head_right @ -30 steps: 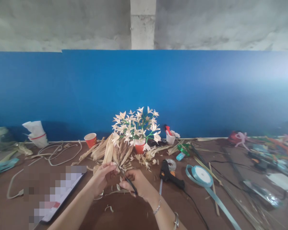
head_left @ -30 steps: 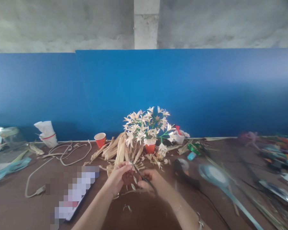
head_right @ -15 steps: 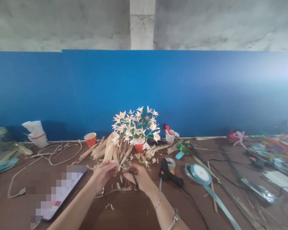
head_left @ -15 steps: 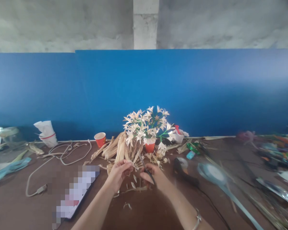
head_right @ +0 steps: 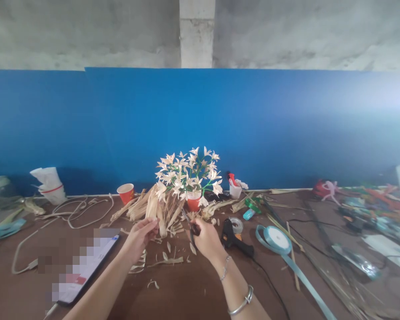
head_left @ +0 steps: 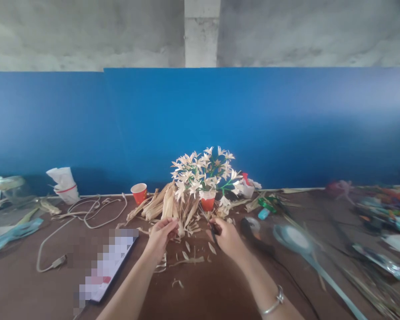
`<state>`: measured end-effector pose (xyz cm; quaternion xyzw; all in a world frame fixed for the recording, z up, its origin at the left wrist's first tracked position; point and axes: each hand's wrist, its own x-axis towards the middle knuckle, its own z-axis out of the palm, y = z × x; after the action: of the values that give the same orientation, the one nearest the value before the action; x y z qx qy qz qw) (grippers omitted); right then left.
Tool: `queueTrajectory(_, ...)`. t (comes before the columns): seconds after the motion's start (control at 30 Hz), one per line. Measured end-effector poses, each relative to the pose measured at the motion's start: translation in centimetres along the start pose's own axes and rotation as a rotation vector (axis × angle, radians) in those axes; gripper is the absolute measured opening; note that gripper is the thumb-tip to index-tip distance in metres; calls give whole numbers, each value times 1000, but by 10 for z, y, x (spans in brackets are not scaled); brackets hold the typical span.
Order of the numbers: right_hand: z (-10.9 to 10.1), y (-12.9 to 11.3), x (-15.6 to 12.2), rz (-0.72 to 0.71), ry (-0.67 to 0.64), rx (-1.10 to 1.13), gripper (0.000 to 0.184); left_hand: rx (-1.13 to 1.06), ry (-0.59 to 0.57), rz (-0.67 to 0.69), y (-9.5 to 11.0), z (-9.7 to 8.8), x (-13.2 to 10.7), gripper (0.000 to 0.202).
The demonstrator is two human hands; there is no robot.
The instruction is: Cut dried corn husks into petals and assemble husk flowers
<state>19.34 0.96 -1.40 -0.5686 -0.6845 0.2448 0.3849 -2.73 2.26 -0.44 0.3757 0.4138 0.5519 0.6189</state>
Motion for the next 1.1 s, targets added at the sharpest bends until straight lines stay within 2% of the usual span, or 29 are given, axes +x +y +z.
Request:
queueTrajectory(0.13,-4,9,2,34,-73,-219,28,314,-101,-6,2,3,-2,19)
queueTrajectory(0.23,-2,8,-2,54,-150,-320,32,566,-133,42,-1,5,-6,15)
queueTrajectory(0.33,1,4,-7,70,-183,-382,30,689,-116,170,-8,7,-11,14)
queueTrajectory(0.4,3,1,-9,65,-192,-384,30,713,-138,182,-14,9,-15,13)
queueTrajectory(0.53,8,-1,-8,67,-170,-365,30,651,-249,26,-16,16,-19,15)
queueTrajectory(0.6,9,-2,-6,84,-128,-386,30,581,-249,-15,-12,18,-18,16)
queueTrajectory(0.8,8,-7,-3,127,-46,-342,30,484,-45,23,2,11,-8,22)
queueTrajectory(0.97,9,-8,-4,119,-4,-294,26,308,81,66,12,3,-5,30)
queueTrajectory(1.1,10,-10,-5,82,-2,-161,23,160,119,87,13,2,-5,29)
